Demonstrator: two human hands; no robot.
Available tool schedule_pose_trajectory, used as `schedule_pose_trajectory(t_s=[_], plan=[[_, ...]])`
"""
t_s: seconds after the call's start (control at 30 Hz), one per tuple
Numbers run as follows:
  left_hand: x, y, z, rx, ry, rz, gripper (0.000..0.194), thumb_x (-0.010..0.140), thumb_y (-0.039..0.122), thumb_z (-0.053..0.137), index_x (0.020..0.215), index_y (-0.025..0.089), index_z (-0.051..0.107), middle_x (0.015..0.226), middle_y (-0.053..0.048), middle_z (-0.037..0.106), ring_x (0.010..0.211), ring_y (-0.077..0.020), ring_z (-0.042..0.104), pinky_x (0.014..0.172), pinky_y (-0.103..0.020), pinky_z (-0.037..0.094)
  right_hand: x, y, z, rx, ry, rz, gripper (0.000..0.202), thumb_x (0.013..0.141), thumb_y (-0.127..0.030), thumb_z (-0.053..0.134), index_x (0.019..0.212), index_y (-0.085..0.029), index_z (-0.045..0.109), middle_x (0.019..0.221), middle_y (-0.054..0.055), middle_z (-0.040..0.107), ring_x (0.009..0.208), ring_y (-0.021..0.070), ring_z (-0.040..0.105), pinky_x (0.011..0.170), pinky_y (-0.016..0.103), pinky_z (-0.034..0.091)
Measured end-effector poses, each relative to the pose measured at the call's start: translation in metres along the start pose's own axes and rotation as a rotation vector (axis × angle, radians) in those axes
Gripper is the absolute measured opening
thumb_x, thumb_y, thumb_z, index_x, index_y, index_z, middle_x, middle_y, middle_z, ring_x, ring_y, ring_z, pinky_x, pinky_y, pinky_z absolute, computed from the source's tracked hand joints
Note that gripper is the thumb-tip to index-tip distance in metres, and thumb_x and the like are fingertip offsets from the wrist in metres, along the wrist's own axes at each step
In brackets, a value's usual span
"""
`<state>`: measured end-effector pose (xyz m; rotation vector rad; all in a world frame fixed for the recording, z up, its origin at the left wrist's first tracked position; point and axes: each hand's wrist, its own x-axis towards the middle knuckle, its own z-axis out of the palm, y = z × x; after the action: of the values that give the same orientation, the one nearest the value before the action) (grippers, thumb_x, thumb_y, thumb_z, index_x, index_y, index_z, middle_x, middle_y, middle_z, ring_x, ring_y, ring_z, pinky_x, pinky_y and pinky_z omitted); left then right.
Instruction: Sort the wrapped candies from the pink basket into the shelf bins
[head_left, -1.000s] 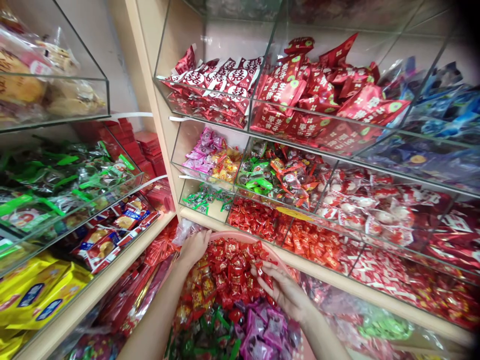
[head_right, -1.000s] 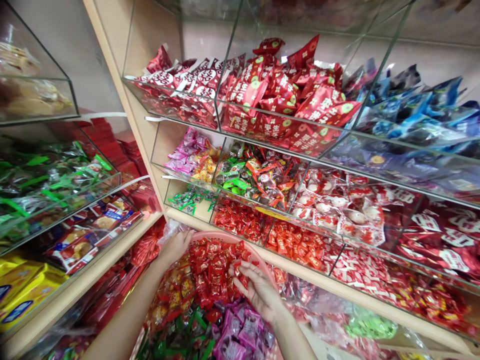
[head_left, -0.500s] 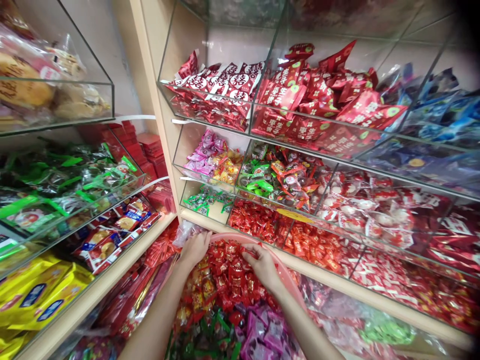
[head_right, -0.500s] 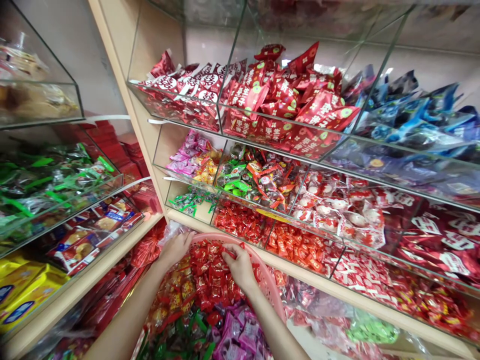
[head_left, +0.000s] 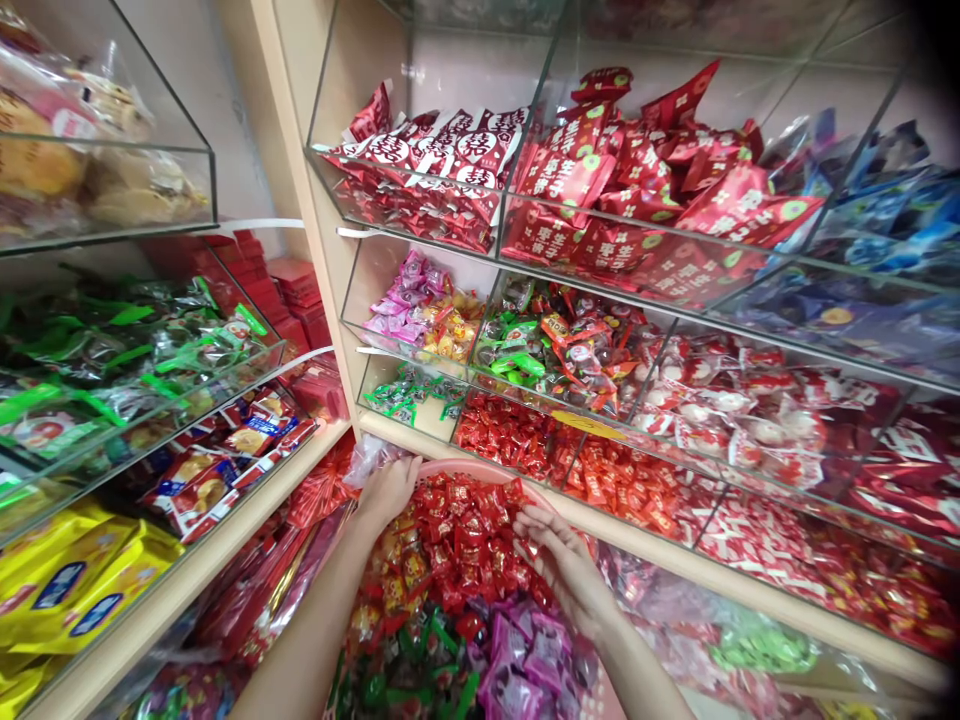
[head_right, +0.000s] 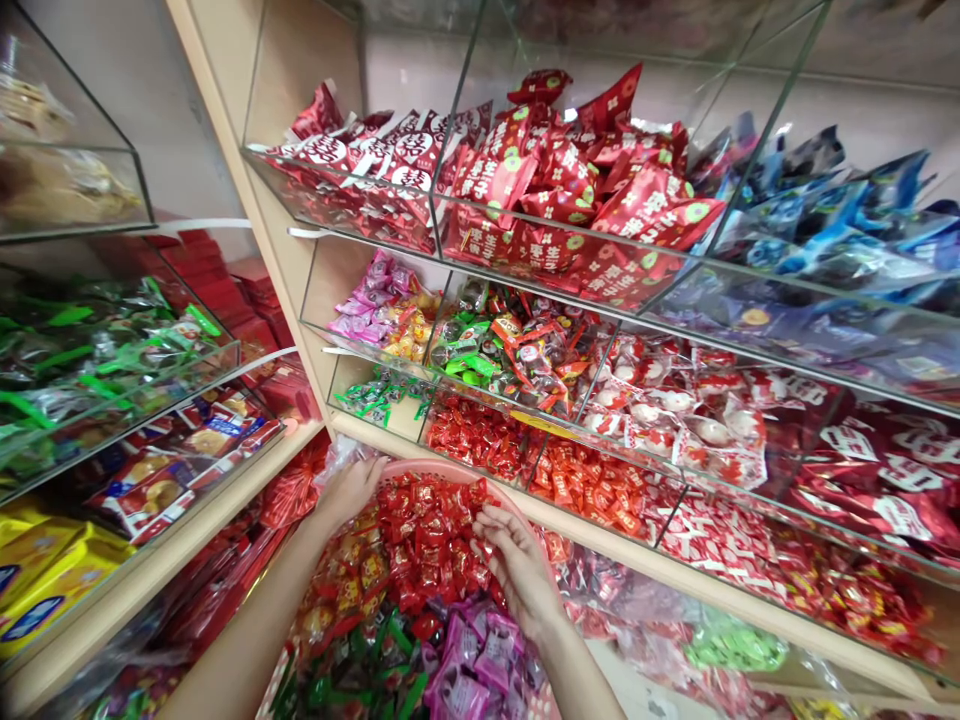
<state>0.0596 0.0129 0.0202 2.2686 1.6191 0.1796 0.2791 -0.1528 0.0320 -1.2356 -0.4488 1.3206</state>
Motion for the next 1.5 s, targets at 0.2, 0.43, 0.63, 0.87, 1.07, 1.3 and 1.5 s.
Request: schedule_pose_trajectory(t_s=[0.2,0.43,0.63,0.87,1.07,1.3,1.5], plan=[[0.000,0.001,0.000,0.003,-0.008,-0.002,0.061,0.087,0.050,0.010,0.095,0.017,0.062,0.094,-0.012,0.066,0.090,-0.0224,0.061,0.076,-0.032,0.043,0.002,0.004,-0.003,-0.235,0.069,-0.210,0.035,0.072,-0.034,0.062,0.104,-0.024,0.053,0.111,0.005,0.058,0.106,0.0200,0.053,0.094,0.037,0.039],[-0.001,0.003,-0.002,-0.002,-0.006,-0.023,0.061,0.087,0.049,0.011,0.095,0.017,0.062,0.094,-0.011,0.066,0.091,-0.0222,0.061,0.078,-0.031,0.043,0.013,0.006,0.018,-0.774,0.108,-0.634,0.037,0.081,-0.035,0.047,0.115,-0.021,0.045,0.118,0.008,0.051,0.113,0.0209,0.044,0.099,0.041,0.032],[-0.002,0.004,-0.004,0.005,-0.031,-0.049,0.063,0.087,0.051,0.010,0.098,0.017,0.062,0.095,-0.011,0.066,0.091,-0.0227,0.061,0.076,-0.031,0.043,-0.023,0.009,0.034,-1.243,-0.201,-0.559,0.016,0.086,-0.026,0.040,0.091,-0.022,0.054,0.083,0.003,0.058,0.078,0.0161,0.055,0.071,0.029,0.043],[-0.002,0.004,-0.004,0.005,-0.012,-0.031,0.061,0.087,0.048,0.010,0.096,0.018,0.062,0.094,-0.011,0.066,0.088,-0.0230,0.061,0.075,-0.031,0.043,-0.042,0.049,0.042,-1.756,-0.409,-0.293,0.025,0.072,-0.028,0.063,0.094,-0.018,0.059,0.098,0.008,0.060,0.098,0.0254,0.052,0.085,0.036,0.038],[-0.002,0.003,-0.002,0.017,-0.008,-0.018,0.060,0.087,0.048,0.010,0.098,0.019,0.061,0.094,-0.011,0.066,0.089,-0.0239,0.061,0.074,-0.032,0.043,-0.041,0.057,0.057,-1.864,-0.306,-0.222,0.027,0.076,-0.020,0.056,0.102,-0.014,0.059,0.100,0.013,0.061,0.101,0.0276,0.052,0.087,0.038,0.039],[-0.002,0.005,-0.004,0.017,-0.007,-0.024,0.059,0.087,0.048,0.011,0.096,0.020,0.062,0.094,-0.011,0.066,0.088,-0.0249,0.061,0.074,-0.034,0.043,-0.042,0.055,0.050,-1.833,-0.243,-0.256,0.023,0.079,-0.011,0.042,0.090,-0.015,0.062,0.092,0.011,0.063,0.093,0.0235,0.056,0.080,0.033,0.038],[-0.001,0.002,-0.002,0.001,-0.005,0.001,0.059,0.087,0.048,0.011,0.098,0.018,0.061,0.094,-0.011,0.066,0.089,-0.0237,0.061,0.074,-0.032,0.043,-0.030,0.029,0.052,-1.502,-0.269,-0.320,0.019,0.083,-0.027,0.042,0.082,-0.020,0.060,0.078,0.003,0.064,0.071,0.0146,0.058,0.060,0.023,0.034]])
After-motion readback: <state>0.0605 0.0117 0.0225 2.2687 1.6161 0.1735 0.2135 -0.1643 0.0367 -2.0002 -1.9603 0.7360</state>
